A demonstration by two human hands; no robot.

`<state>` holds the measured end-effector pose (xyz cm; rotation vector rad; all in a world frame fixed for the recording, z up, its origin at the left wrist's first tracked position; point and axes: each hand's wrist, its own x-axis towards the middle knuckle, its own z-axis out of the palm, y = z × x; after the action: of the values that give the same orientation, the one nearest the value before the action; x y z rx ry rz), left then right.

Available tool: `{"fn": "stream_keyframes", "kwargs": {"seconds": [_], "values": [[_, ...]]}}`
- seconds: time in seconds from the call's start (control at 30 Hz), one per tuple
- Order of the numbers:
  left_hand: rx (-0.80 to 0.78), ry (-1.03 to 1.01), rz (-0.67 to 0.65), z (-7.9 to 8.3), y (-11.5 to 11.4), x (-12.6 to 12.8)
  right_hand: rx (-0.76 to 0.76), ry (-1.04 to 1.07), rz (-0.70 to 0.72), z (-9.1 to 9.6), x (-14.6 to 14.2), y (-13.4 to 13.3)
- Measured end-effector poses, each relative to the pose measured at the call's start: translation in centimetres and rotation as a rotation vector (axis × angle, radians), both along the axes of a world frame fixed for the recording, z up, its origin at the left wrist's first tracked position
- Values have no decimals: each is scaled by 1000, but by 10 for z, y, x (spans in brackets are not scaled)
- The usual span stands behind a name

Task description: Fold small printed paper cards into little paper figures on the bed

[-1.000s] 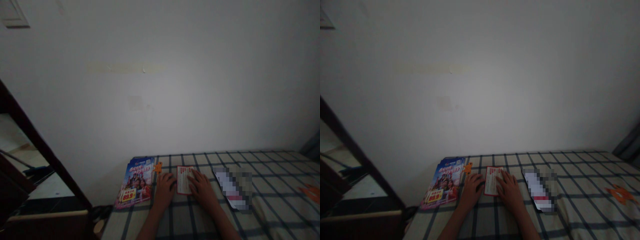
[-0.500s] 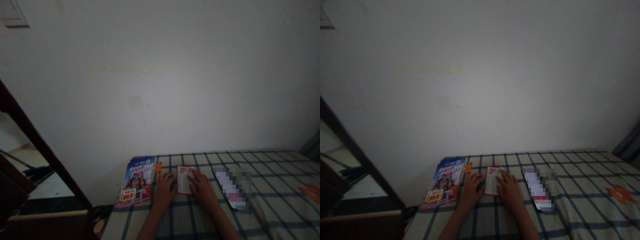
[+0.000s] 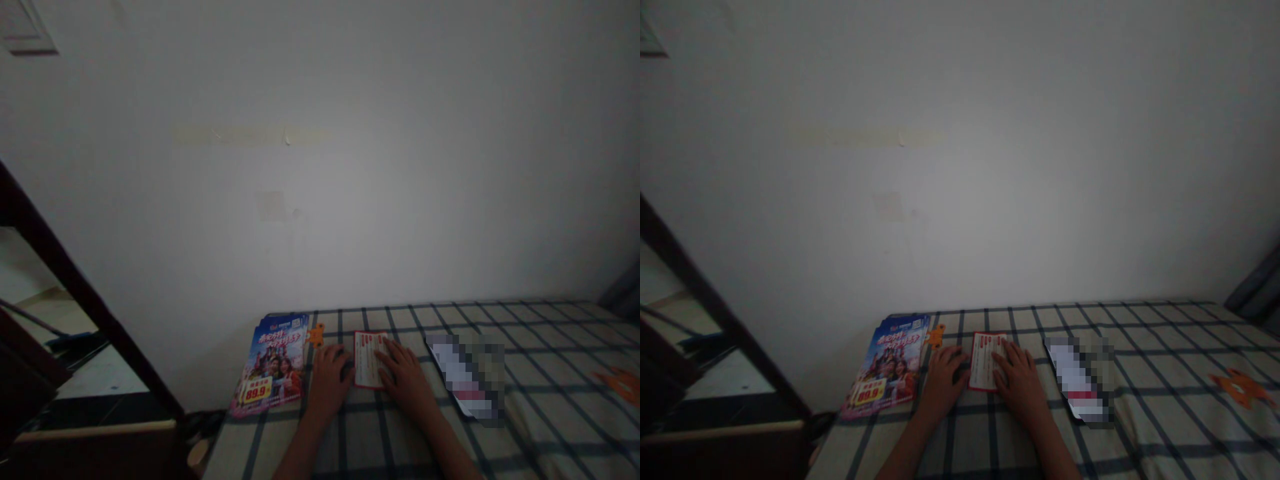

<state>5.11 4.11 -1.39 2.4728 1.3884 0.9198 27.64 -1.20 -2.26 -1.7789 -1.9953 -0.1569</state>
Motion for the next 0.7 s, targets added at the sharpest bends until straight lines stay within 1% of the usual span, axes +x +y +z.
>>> {"fn": "stream_keyframes", "kwargs": {"seconds": [0.17,0.37,0.7], "values": [[-8,7,0,0,0,-1,-3,10,-2,0,-1,0],[-17,-3,-8,4,-1,-1,-17,18,4,2,0,0],[-11,15,-5,6,-1,0,-42,-7,-10,5,-2,0]]}}
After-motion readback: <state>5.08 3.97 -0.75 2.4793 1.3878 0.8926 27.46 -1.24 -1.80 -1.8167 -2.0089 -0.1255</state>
